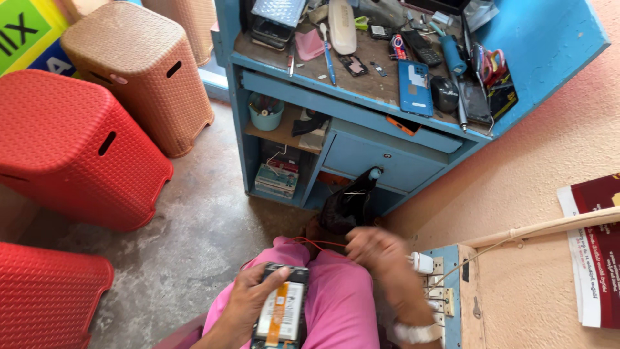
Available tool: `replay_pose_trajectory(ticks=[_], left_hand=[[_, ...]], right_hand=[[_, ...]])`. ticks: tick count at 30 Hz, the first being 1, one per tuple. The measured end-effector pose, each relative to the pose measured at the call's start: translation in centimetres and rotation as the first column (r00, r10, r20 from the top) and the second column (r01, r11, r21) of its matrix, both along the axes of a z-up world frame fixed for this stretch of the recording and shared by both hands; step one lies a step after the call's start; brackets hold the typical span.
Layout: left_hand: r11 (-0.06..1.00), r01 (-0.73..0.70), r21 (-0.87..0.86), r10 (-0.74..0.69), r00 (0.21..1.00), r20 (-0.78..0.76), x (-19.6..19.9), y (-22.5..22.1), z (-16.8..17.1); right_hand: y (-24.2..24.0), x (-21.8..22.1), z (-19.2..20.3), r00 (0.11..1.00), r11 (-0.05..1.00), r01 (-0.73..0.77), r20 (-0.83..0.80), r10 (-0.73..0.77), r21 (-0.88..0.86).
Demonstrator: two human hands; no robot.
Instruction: The person applies adhesive to the edges of a disassembled smartphone chassis and then aligns a new screen assembly onto it. They handle the phone, adhesive, and screen components while seated in a workshop.
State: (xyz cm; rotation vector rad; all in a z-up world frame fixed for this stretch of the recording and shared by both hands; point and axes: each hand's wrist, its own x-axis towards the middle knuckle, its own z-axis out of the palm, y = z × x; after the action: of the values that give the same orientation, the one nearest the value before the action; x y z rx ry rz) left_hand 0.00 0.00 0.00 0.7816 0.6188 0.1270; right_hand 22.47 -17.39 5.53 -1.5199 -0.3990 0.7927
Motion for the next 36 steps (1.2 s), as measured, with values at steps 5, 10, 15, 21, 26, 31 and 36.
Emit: replay_pose_trajectory(ticks=[5,10,15,21,26,31,36], left_hand=[[0.987,-0.153,-0.057,0.149,0.986,-0.073,-0.3,1.9,-2.2],[0.977,-0.209,-0.035,0.207,0.977,-0.038,0.6,2.3,-5.5],[0.972,-0.236,0.001,0.235,0.965,-0.119,1.1,2.6,-8.3],[0.976,-0.21,-0.058,0.203,0.973,-0.109,0.7,2.9,-9.4],[0.968,-0.249,-0.037,0.241,0.959,-0.151,0.8,2.9,-9.1],[0.955,-0.292,-0.053,0.279,0.945,-0.171,1.1,2.5,-8.8],[0.962,-0.263,-0.078,0.253,0.96,-0.124,0.8,2.2,-9.7]], right_hand=[[-0.7,15.8,5.0,0.471,0.771,0.625,0.846,-0.251,-0.119],[2.3,28.4,7.2,0.294,0.634,0.708,0.946,0.135,-0.31],[2.9,32.5,6.1,0.364,0.573,0.69,0.896,0.253,-0.442],[1.8,35.6,5.6,0.782,0.795,0.557,0.475,-0.405,-0.24],[0.6,34.0,6.9,0.774,0.78,0.621,-0.217,-0.595,0.079],[2.9,28.3,8.9,0.887,0.805,0.422,-0.374,-0.271,0.417],[8.4,25.3,10.3,0.978,0.925,0.203,-0.105,-0.178,0.321]])
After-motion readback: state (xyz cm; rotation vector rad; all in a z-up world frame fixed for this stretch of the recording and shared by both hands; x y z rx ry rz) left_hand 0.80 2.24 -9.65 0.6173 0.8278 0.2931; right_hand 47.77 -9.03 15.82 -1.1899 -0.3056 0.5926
